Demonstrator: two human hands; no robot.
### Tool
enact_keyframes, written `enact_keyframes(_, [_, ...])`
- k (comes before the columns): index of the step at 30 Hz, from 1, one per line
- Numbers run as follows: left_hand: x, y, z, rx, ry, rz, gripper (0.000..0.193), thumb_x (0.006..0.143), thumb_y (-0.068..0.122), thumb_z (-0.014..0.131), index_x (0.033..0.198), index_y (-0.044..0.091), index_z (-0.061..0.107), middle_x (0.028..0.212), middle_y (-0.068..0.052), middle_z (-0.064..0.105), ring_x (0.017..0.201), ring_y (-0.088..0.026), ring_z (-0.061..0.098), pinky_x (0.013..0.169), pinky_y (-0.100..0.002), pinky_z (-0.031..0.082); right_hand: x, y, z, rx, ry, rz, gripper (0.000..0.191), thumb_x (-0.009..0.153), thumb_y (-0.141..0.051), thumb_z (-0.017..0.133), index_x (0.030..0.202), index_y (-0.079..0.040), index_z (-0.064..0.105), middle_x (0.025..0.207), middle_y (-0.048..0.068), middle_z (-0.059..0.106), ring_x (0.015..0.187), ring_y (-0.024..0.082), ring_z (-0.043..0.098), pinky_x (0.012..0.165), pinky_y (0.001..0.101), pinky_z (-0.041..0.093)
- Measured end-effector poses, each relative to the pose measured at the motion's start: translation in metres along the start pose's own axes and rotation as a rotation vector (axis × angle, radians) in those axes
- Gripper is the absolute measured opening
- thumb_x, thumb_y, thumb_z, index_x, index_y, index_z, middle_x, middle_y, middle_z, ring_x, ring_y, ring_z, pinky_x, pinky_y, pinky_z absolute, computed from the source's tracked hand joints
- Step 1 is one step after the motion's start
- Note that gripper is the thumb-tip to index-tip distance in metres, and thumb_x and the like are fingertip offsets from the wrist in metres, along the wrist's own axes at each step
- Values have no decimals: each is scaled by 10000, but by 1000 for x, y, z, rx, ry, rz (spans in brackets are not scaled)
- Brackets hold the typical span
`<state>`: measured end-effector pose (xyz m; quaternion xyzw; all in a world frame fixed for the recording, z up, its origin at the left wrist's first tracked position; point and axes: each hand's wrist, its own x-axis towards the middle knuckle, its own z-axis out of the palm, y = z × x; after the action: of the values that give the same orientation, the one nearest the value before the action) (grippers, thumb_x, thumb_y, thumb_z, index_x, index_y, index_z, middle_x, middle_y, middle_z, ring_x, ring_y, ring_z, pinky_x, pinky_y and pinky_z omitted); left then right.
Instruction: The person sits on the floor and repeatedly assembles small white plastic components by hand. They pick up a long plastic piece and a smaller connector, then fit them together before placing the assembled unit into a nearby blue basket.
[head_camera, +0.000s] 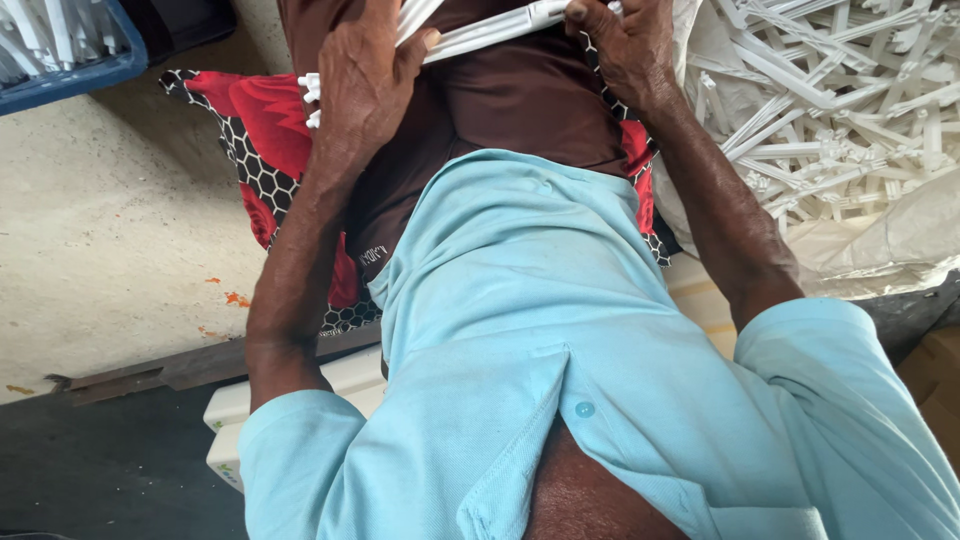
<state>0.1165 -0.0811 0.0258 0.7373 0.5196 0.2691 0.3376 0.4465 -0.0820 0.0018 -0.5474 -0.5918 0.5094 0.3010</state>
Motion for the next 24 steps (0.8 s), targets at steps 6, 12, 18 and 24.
enact_keyframes(6, [4,4,-4,106,45,45,353,1106,185,769,1305,-15,557,891,-192,663,796,-379,656,686,-490,492,4,-18,15,344,98,88,343,1117,-344,710,952,-46,666,808,-18,656,652,45,521,575,226,371])
enact_keyframes(12, [2,12,0,185,105,128,386,1085,162,768,1350,-13,550,1074,-178,690,934,-341,672,789,-454,543,9,-31,9,88,70,176,389,1145,-345,672,889,-53,704,697,-34,577,606,47,477,540,229,331])
enact_keyframes(18, [3,10,2,111,91,125,439,1074,173,756,1392,-26,530,1063,-159,703,918,-307,697,792,-419,574,10,-14,-1,-71,43,179,387,1131,-358,714,902,-45,721,759,-14,683,681,57,634,577,232,468])
enact_keyframes(24, [4,-7,4,19,-60,-26,359,1102,273,760,1212,-28,598,893,-152,672,790,-339,659,726,-488,506,7,25,-9,-151,-33,-91,312,1189,-267,590,1046,-36,743,923,24,737,839,97,711,715,242,574])
